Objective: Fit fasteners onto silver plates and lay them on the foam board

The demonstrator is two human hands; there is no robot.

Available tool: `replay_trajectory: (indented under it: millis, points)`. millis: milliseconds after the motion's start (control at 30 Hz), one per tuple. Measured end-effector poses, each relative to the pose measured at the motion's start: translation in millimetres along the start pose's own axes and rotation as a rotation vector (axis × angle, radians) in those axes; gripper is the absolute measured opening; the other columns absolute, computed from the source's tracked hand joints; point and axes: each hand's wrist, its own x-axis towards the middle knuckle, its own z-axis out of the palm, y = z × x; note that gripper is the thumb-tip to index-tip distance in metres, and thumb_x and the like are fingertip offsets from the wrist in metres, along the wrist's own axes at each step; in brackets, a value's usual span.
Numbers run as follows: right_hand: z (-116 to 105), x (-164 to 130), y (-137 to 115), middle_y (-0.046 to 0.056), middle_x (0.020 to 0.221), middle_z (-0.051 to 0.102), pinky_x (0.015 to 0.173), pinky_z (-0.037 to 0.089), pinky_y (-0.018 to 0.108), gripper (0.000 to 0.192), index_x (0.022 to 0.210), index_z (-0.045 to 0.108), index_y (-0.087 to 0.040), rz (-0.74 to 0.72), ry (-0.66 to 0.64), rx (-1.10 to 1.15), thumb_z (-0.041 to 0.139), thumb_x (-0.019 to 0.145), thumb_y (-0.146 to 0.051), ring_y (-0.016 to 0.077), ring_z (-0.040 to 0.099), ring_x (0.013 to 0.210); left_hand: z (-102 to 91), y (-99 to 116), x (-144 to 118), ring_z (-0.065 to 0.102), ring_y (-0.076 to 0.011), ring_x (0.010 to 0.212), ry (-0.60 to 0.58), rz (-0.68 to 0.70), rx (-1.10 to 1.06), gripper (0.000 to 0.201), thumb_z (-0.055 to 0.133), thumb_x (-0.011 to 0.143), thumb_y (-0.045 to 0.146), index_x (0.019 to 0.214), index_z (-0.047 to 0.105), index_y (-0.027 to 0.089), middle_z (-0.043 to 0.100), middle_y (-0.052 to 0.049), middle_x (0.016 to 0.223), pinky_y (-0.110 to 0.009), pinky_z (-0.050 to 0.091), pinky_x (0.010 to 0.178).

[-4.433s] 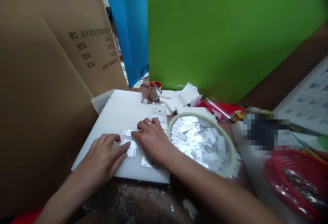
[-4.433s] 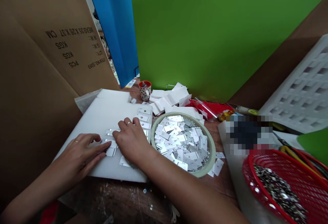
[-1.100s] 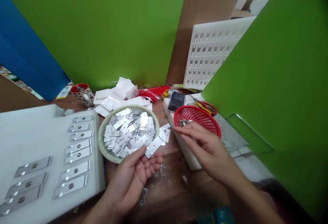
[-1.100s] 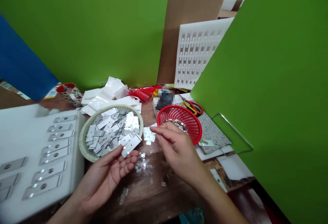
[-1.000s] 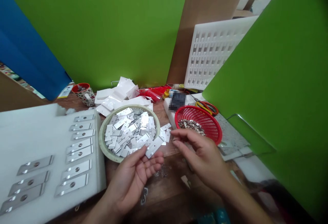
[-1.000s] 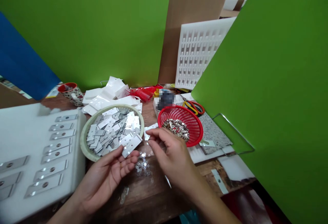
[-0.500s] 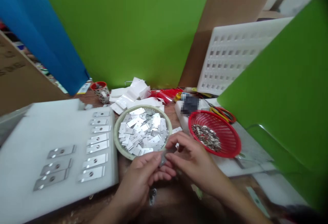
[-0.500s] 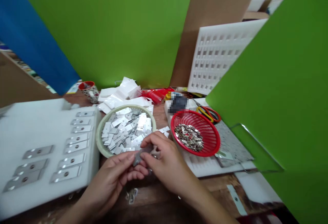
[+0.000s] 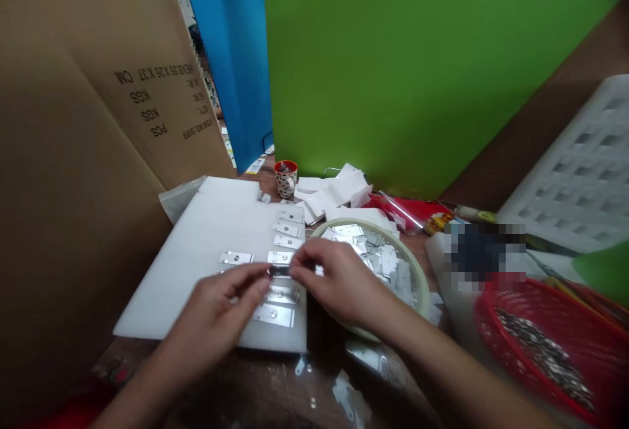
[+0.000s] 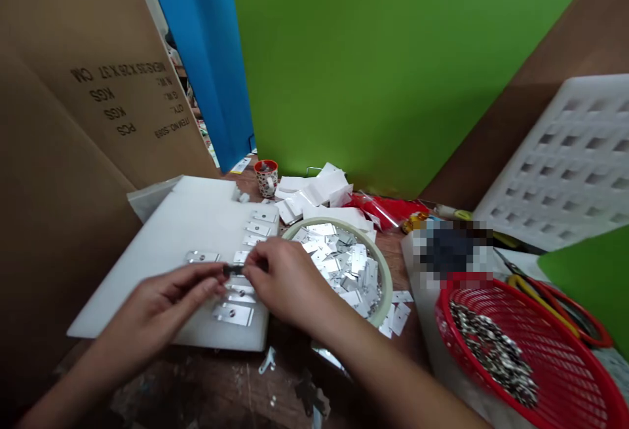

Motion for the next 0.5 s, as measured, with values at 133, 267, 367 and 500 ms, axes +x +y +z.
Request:
replay_trajectory:
  millis: [133,267,367,500]
  points:
    - [39,69,-15,0.005,0.092,0.066,0.078,0.040,0.033,0.010,0.078,0.072,-0.020,0.006,0.051,-0.151,0.063,0.080,-0.024,0.0213,0.056,0.092,-45.5,-21,11,0.062,-0.0267,0.103,0.381,0.121,0.365,0.037,0.056,0.084,0.047,0.109,0.067,0.022,0.069,-0.007,0.113,-0.029,0.052,0.065]
    - [74,101,-17,0.009,0.089,0.066,0.082,0.036,0.041,0.014,0.070,0.072,-0.018,0.009,0.024,-0.212,0.060,0.078,-0.020,0.0270,0.052,0.096,-58.7,-45,26,0.062,-0.0267,0.103,0.341,0.282,0.546,0.036,0.049,0.089,0.041,0.109,0.067,0.017,0.067,-0.011,0.114,-0.037,0.053,0.082]
    - [84,103,-15,0.010,0.091,0.065,0.082,0.034,0.042,0.015,0.070,0.071,-0.018,0.026,0.043,-0.230,0.059,0.077,-0.020,0.0276,0.050,0.097,-56.5,-59,37,0.059,-0.0270,0.110,0.274,0.396,0.630,0.037,0.046,0.091,0.036,0.109,0.068,0.013,0.066,-0.014,0.117,-0.042,0.047,0.097]
    - [84,100,-10,0.008,0.096,0.064,0.083,0.033,0.041,0.012,0.082,0.071,-0.022,0.040,0.077,-0.219,0.061,0.076,-0.023,0.0262,0.048,0.099,-53.5,-69,49,0.055,-0.0281,0.116,0.205,0.488,0.723,0.037,0.044,0.091,0.032,0.112,0.067,0.012,0.064,-0.015,0.121,-0.045,0.045,0.100]
